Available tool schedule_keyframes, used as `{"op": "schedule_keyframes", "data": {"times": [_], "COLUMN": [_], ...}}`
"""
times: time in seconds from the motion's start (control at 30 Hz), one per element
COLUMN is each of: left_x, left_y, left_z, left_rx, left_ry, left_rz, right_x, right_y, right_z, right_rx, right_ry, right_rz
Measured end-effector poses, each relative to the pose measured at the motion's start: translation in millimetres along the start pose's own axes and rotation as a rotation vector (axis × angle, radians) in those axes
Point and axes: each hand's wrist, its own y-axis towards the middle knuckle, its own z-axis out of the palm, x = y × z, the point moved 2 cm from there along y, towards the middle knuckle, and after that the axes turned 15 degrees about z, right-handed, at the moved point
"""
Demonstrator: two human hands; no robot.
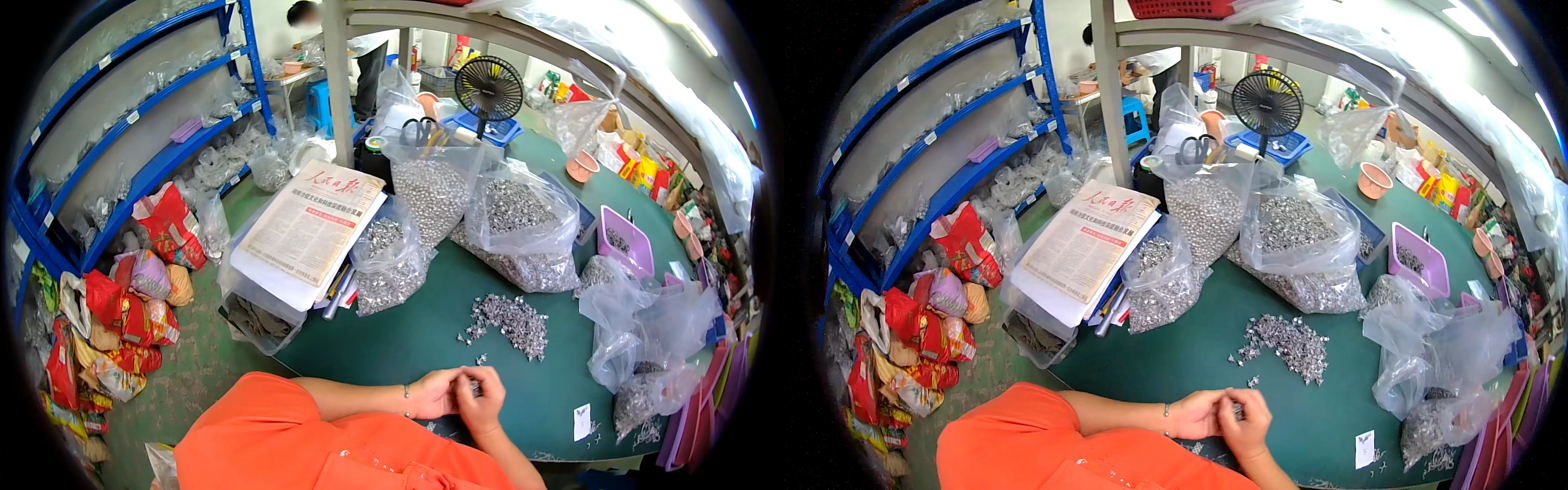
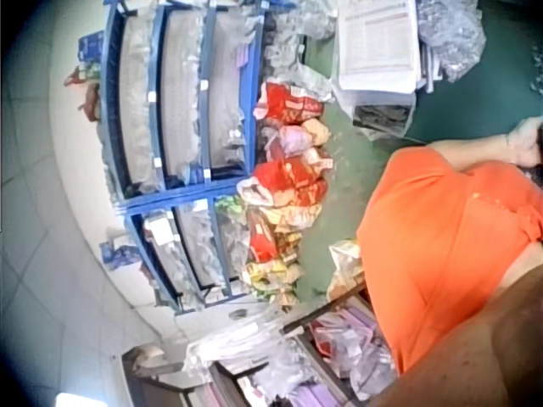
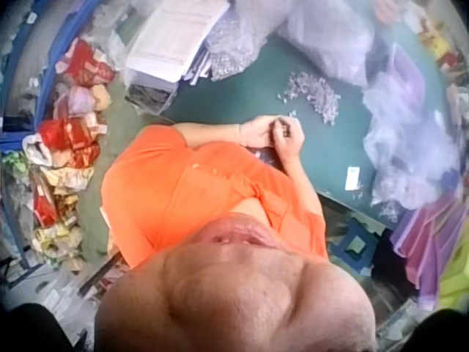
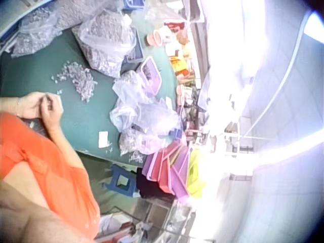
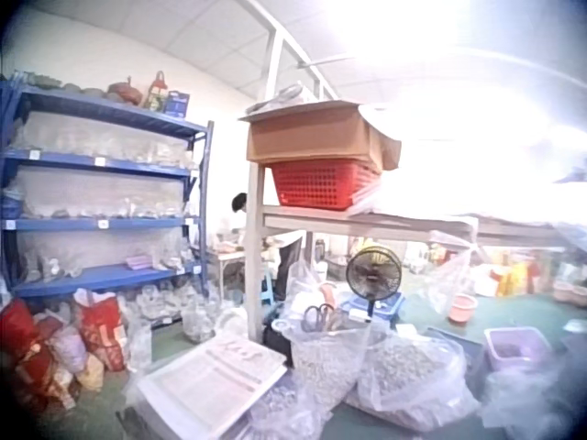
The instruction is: The person sits at a green workbench and repeatedly picks up small silver metal pieces, joining them together by hand. They place the assembled units into a growing pile on the table and occasionally transfer pieces into a clear plastic bag.
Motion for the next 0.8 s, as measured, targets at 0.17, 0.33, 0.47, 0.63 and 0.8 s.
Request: {"op": "schedule_keyframes", "data": {"times": [0.17,0.33,0.47,0.63,0.8], "left_x": [5.2,8.0,4.7,-29.6,-57.2], "left_y": [19.1,21.8,18.8,7.9,0.8], "left_z": [-26.1,-25.2,-22.1,-15.1,-22.8], "left_rx": [0.159,0.121,-0.029,0.004,-0.046], "left_ry": [-0.187,-0.254,-0.334,-0.33,-0.292], "left_rz": [0.0,0.063,-0.047,-0.087,0.033], "right_x": [14.8,34.6,29.9,-35.4,-28.6], "right_y": [-5.8,10.5,15.8,-4.9,-32.2], "right_z": [21.5,26.6,-2.4,-67.8,-80.1], "right_rx": [0.063,0.161,-0.002,0.007,0.152], "right_ry": [0.051,-0.136,-0.117,-0.389,-0.648], "right_rz": [-0.229,-0.512,-0.369,0.061,0.368]}}
